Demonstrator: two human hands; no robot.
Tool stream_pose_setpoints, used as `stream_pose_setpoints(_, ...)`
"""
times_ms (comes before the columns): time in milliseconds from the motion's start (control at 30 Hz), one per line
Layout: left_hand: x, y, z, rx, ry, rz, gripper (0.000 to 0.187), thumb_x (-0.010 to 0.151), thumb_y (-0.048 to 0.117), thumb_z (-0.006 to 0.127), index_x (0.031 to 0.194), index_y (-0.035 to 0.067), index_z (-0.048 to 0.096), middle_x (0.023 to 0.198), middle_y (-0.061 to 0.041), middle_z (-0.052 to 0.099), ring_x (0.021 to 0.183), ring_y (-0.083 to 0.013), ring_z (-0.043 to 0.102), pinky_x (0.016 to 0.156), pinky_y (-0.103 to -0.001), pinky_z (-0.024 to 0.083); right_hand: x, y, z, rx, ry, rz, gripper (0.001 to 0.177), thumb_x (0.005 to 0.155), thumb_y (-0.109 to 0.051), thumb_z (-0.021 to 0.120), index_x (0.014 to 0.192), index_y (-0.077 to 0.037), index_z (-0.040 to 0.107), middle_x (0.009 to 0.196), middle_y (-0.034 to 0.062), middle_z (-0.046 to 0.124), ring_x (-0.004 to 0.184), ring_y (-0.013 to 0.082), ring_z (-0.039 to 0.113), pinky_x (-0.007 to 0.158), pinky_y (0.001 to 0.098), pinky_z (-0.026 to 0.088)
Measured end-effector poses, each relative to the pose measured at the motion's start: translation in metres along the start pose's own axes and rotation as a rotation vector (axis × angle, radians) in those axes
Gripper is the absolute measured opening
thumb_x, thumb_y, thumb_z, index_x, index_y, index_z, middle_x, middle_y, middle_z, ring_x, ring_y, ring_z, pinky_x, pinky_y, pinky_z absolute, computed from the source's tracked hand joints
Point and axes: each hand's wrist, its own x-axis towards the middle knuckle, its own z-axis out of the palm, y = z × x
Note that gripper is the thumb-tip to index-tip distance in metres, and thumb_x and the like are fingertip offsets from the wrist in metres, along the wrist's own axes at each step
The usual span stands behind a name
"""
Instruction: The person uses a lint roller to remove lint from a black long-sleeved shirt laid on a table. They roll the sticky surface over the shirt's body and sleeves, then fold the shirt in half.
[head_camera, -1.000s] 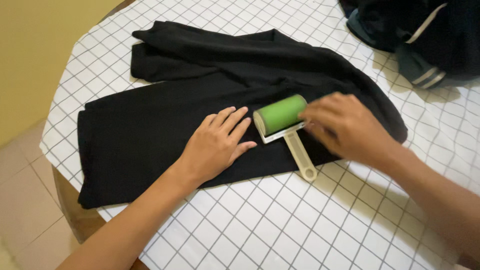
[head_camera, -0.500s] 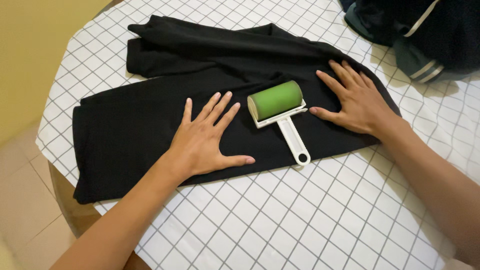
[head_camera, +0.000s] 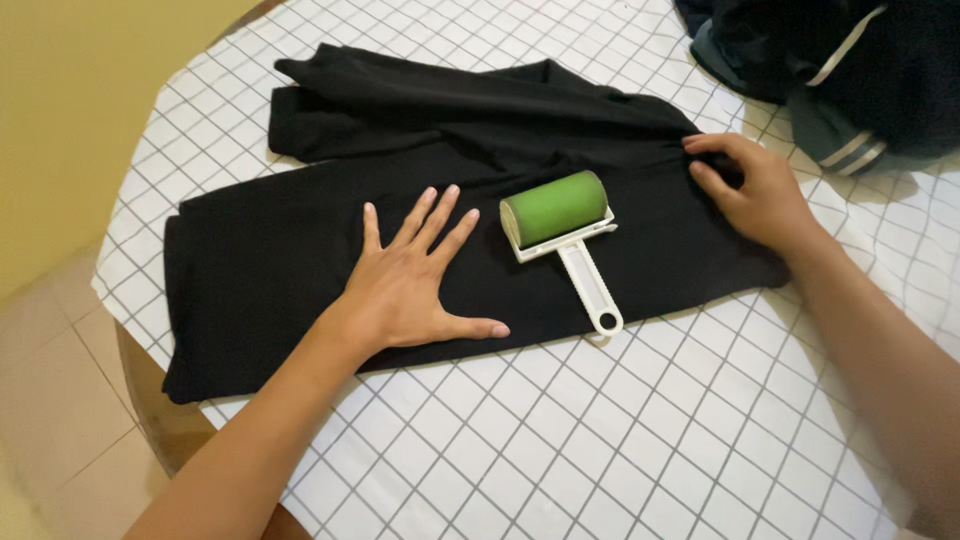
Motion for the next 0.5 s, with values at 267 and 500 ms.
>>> stream_pose_setpoints(267, -0.001, -0.001, 0.002, -0.033, 0.125, 0.094, 0.109, 0.078, 0.09, 0.047, 0.15, 0.009, 0.046, 0.163, -0.018, 0.029, 0.152, -0.038, 0.02, 0.116, -0.069, 0.012, 0.001, -0.029, -0.004, -0.38, -0.096, -0.123, 0.03, 0.097, -0.013, 0.069, 0.127, -0.006, 0.067, 0.142, 0.012, 0.062, 0.126, 0.0341, 0.06, 0.105, 0.0433, 0.049)
stream_pose_setpoints(500, -0.002, -0.004, 0.002, -0.115, 0.311, 0.233, 0.064, 0.098, 0.048, 0.056, 0.143, 0.003, 0.057, 0.156, -0.017, 0.046, 0.143, -0.034, 0.042, 0.116, -0.054, 0.03, -0.007, -0.126, -0.014, -0.496, -0.511, -0.313, 0.056, 0.077, -0.022, 0.081, 0.132, -0.021, 0.068, 0.139, 0.0071, 0.06, 0.121, 0.0272, 0.056, 0.101, 0.0428, 0.048)
